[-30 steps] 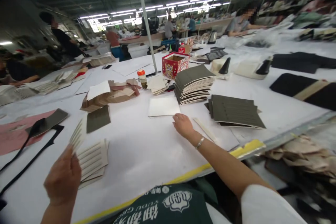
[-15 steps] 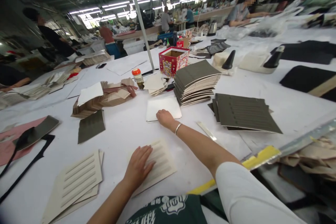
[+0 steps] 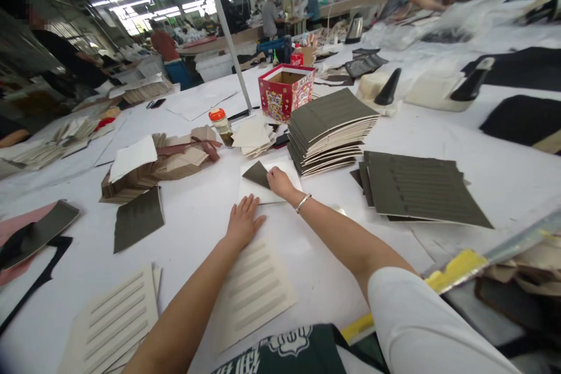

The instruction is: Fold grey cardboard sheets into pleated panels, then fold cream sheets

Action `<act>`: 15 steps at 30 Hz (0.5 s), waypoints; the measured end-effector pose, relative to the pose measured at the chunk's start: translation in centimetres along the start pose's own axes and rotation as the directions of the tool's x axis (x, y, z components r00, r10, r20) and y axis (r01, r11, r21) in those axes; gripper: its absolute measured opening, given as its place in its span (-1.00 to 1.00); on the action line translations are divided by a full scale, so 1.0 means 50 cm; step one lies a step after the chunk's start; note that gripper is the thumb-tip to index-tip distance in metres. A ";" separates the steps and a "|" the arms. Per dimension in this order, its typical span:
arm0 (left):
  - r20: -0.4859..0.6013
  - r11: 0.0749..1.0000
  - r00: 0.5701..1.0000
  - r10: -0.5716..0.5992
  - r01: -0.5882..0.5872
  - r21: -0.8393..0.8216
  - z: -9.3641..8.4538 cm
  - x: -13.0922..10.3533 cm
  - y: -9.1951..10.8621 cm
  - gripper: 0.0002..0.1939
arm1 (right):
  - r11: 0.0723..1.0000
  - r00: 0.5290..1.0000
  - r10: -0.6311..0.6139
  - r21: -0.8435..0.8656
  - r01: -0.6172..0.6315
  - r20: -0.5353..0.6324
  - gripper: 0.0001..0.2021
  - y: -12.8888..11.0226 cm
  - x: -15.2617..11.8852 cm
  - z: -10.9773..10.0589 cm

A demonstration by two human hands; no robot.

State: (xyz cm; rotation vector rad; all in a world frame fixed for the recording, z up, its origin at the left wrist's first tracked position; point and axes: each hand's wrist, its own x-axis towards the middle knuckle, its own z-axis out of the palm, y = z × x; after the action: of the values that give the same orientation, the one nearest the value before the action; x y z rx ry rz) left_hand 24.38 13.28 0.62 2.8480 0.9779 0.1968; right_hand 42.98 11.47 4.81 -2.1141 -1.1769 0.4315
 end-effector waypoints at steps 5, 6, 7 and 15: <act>0.113 0.974 0.992 -0.061 0.084 -0.210 -0.048 0.018 -0.004 -0.27 | 0.941 0.849 -0.339 -0.173 0.293 -0.405 -0.75 -0.084 -0.025 -0.183; 0.043 0.946 0.994 -0.097 0.105 -0.306 -0.074 0.012 -0.007 -0.19 | 0.905 0.827 -0.419 -0.245 0.348 -0.375 -0.74 -0.108 -0.048 -0.219; -0.064 0.908 0.988 -0.139 0.102 -0.406 -0.103 0.002 -0.009 -0.09 | 0.863 0.819 -0.487 -0.311 0.398 -0.303 -0.75 -0.133 -0.077 -0.249; 0.164 0.372 0.986 -0.032 0.164 -0.913 -0.241 -0.221 0.044 -0.44 | 0.570 0.621 -0.649 -0.259 0.780 0.440 -0.81 -0.194 -0.369 -0.252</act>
State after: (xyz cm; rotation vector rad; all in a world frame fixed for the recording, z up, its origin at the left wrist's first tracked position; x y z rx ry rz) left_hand 15.11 5.65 11.92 1.6896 0.6570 0.4052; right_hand 34.23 -5.49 19.96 -1.6749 -2.3773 0.0877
